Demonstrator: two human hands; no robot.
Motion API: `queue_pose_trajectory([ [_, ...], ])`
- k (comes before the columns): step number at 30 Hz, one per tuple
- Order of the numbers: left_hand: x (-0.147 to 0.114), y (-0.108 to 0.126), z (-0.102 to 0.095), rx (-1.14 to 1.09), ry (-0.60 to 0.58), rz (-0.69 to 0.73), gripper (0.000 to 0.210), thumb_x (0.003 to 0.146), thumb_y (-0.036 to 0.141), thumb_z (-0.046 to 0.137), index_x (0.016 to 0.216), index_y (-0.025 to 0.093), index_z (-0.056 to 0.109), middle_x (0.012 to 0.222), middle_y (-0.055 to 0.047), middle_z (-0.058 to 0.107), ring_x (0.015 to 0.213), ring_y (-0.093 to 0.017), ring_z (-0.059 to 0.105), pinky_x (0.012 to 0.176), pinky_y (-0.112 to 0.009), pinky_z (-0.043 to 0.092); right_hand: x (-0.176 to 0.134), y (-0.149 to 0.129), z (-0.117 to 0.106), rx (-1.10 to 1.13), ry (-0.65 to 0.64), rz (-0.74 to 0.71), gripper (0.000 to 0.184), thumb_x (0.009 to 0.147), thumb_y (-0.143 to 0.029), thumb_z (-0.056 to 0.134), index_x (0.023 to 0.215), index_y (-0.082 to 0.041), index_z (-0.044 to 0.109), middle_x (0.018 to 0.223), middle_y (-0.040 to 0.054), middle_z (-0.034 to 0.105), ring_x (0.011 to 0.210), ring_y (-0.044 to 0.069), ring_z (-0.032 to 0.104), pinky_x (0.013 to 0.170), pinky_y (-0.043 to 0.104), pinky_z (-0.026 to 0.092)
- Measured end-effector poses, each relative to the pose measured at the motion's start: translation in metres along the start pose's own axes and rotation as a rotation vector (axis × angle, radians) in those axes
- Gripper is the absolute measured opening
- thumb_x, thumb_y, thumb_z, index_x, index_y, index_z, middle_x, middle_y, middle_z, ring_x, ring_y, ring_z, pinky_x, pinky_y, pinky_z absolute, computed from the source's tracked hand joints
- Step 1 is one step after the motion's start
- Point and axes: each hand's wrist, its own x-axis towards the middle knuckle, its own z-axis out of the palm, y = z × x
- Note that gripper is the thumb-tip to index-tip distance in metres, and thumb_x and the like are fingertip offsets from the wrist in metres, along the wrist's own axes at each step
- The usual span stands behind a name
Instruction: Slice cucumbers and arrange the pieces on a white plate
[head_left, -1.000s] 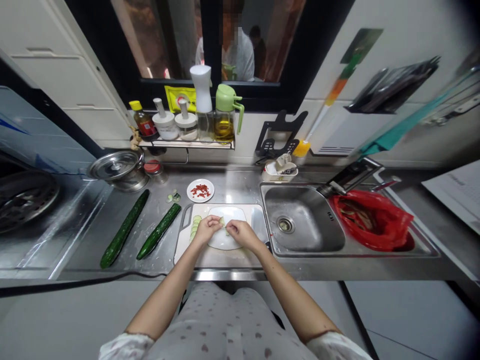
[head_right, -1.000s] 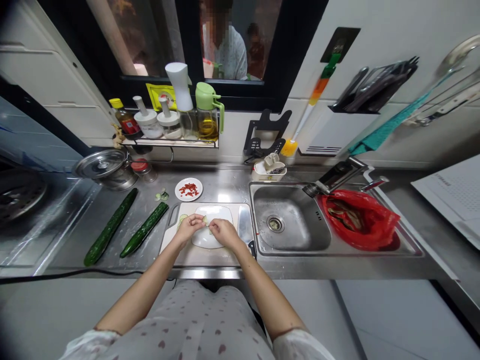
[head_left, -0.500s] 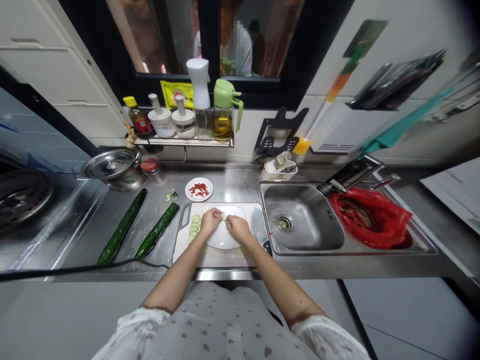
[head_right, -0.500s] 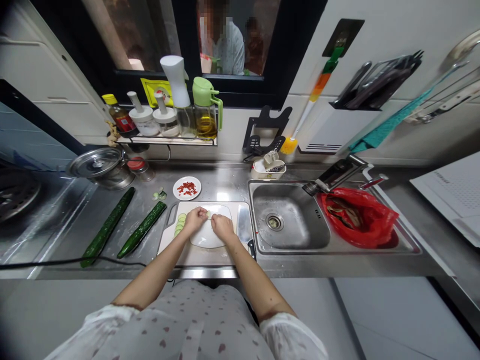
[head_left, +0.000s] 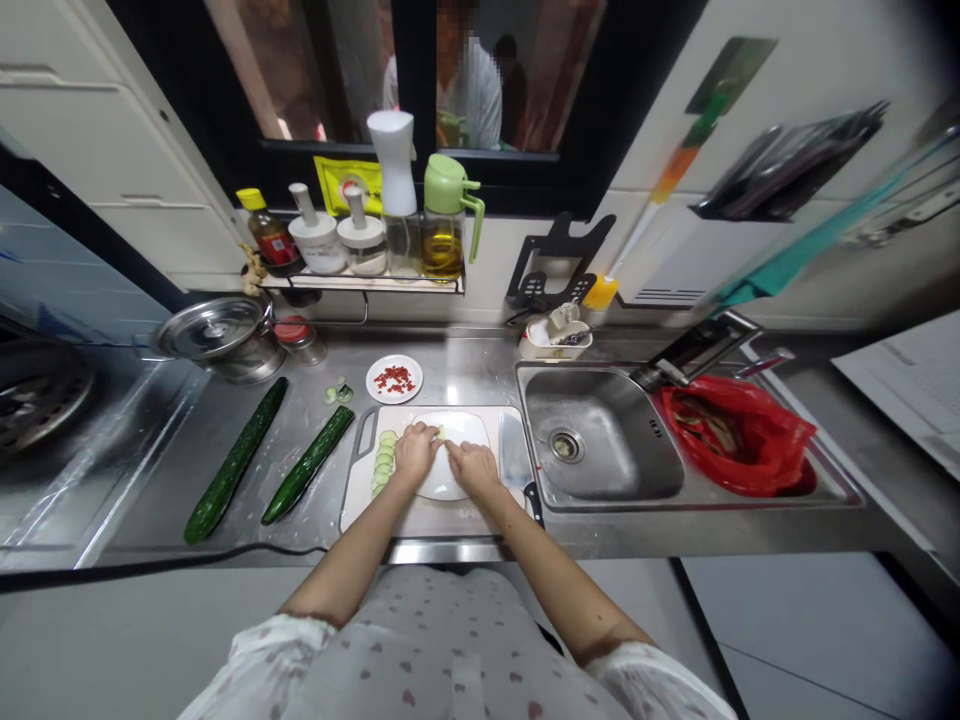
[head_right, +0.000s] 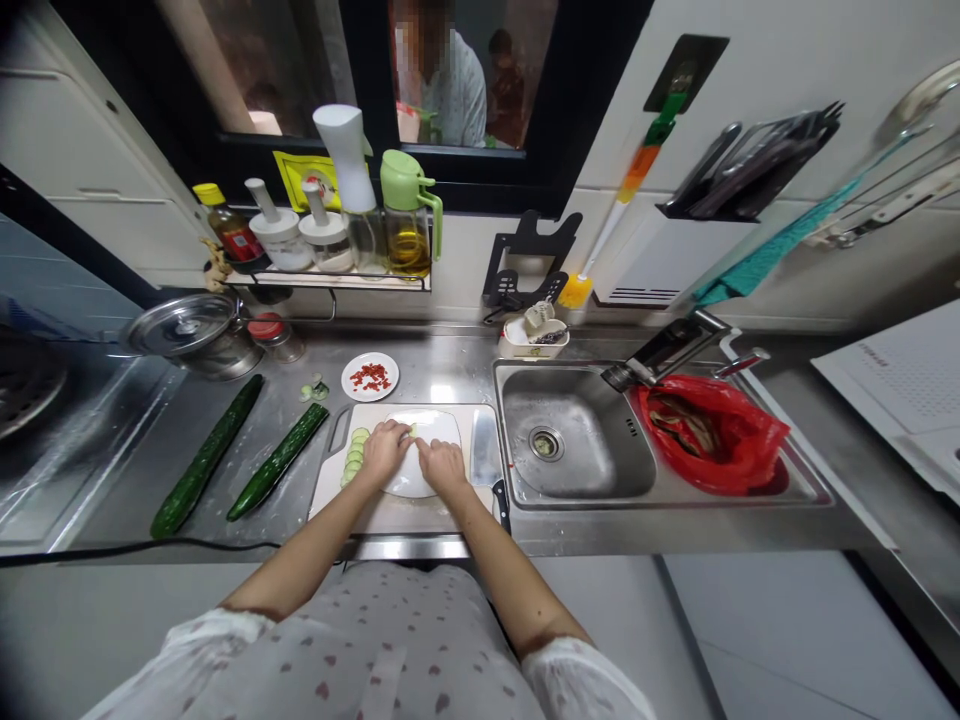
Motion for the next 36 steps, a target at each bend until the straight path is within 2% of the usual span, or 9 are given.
queue_pose_trajectory([
  [7,0.008,0.004,-0.001,0.027,-0.004,-0.011,0.028,0.091,0.035,0.052,0.112,0.026,0.068,0.110,-0.007,0.063,0.106,-0.022,0.052,0.083,-0.031,0.042,0.007,-0.002,0.004,-0.041,0.022,0.004,0.039,0.100,-0.031,0.029,0.127,-0.023,0.056,0.100,0.0111,0.069,0.090,0.019,0.063,0.084,0.032,0.033],
  [19,0.026,0.005,-0.001,0.031,0.018,0.018,0.028,0.091,0.031,0.051,0.114,0.026,0.067,0.110,-0.007,0.062,0.106,-0.022,0.052,0.084,-0.031,0.042,0.023,-0.003,-0.002,-0.052,0.008,0.043,0.040,0.100,-0.030,0.028,0.131,-0.023,0.052,0.101,0.0121,0.070,0.091,0.019,0.064,0.087,0.033,0.031],
  [36,0.028,0.005,0.000,0.014,0.040,0.014,0.027,0.090,0.032,0.053,0.113,0.027,0.066,0.110,-0.006,0.063,0.106,-0.021,0.053,0.083,-0.030,0.042,0.024,0.000,-0.004,-0.034,0.009,0.058,0.040,0.100,-0.032,0.027,0.131,-0.023,0.052,0.103,0.0109,0.070,0.091,0.019,0.063,0.087,0.033,0.031],
])
